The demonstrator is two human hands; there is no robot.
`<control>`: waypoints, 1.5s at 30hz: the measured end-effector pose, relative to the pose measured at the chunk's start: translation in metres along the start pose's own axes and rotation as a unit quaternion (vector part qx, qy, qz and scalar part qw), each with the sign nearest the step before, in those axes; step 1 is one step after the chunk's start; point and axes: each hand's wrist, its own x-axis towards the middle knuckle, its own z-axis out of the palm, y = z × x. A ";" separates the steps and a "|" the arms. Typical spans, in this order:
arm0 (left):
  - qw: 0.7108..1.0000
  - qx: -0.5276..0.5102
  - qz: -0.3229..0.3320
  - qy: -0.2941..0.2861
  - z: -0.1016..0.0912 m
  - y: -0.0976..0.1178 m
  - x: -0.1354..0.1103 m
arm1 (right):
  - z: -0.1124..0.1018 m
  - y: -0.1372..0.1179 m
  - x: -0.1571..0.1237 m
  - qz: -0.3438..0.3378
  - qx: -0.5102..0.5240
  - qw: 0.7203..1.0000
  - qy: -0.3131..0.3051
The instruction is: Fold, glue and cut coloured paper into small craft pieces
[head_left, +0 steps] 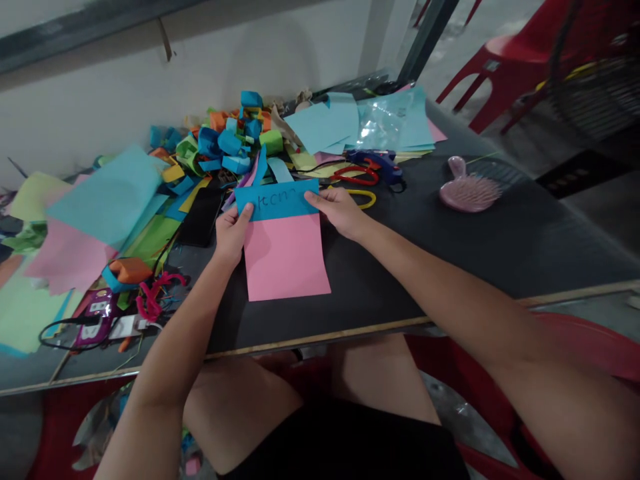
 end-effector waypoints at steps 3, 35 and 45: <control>1.000 -0.012 0.000 0.001 -0.002 -0.003 0.003 | -0.002 0.001 0.003 0.040 0.035 0.999 0.004; 0.998 0.036 0.039 0.017 -0.001 0.000 0.002 | -0.006 -0.001 0.003 -0.097 -0.111 0.986 0.072; 0.998 0.046 0.027 0.033 -0.002 0.000 0.001 | -0.005 -0.005 0.000 -0.099 -0.126 0.985 0.067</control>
